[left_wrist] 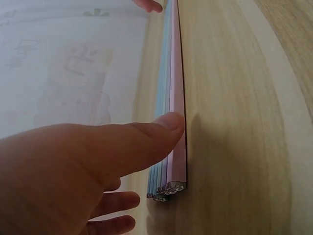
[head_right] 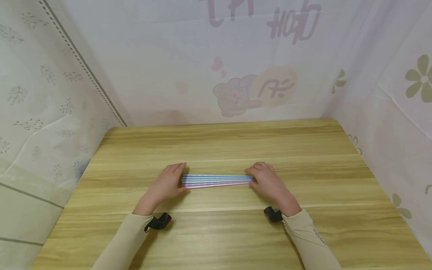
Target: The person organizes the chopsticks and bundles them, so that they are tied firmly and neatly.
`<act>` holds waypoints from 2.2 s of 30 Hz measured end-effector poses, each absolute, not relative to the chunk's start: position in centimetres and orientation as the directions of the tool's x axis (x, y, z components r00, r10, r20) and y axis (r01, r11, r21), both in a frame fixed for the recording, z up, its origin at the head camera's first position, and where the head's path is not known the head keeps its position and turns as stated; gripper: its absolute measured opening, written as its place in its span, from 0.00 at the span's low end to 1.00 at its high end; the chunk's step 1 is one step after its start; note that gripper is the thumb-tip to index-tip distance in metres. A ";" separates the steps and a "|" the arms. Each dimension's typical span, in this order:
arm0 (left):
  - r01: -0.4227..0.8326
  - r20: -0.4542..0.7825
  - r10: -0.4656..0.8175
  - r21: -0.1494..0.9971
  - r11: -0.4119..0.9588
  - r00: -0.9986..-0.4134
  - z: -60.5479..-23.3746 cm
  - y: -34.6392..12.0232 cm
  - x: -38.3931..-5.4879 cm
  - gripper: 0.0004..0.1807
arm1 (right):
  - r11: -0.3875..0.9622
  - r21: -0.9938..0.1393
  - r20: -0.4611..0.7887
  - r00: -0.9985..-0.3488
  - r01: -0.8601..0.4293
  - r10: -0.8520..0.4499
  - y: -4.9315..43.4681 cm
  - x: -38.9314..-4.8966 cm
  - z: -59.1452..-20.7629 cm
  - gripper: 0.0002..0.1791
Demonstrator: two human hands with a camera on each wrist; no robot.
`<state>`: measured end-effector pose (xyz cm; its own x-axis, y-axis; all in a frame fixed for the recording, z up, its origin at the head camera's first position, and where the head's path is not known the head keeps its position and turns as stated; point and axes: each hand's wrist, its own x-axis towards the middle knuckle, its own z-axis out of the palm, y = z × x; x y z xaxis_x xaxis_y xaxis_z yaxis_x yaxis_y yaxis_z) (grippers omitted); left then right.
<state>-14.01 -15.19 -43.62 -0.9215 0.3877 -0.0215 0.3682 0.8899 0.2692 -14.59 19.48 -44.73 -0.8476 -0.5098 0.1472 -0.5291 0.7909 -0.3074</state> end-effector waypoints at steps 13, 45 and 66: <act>0.410 -0.004 0.423 0.246 0.878 -0.906 -44.6 -14.9 -14.3 0.42 | 0.780 -0.252 0.211 -0.819 -0.572 -0.533 18.9 -15.0 -46.1 0.21; 0.442 0.038 0.447 0.239 0.864 -0.894 -44.5 -14.5 -14.5 0.22 | 0.814 -0.305 0.186 -0.869 -0.495 -0.459 18.3 -15.1 -46.8 0.12; 0.431 0.012 0.442 0.255 0.866 -0.897 -44.4 -14.3 -14.6 0.18 | 0.819 -0.305 0.167 -0.874 -0.487 -0.457 17.9 -15.1 -46.3 0.10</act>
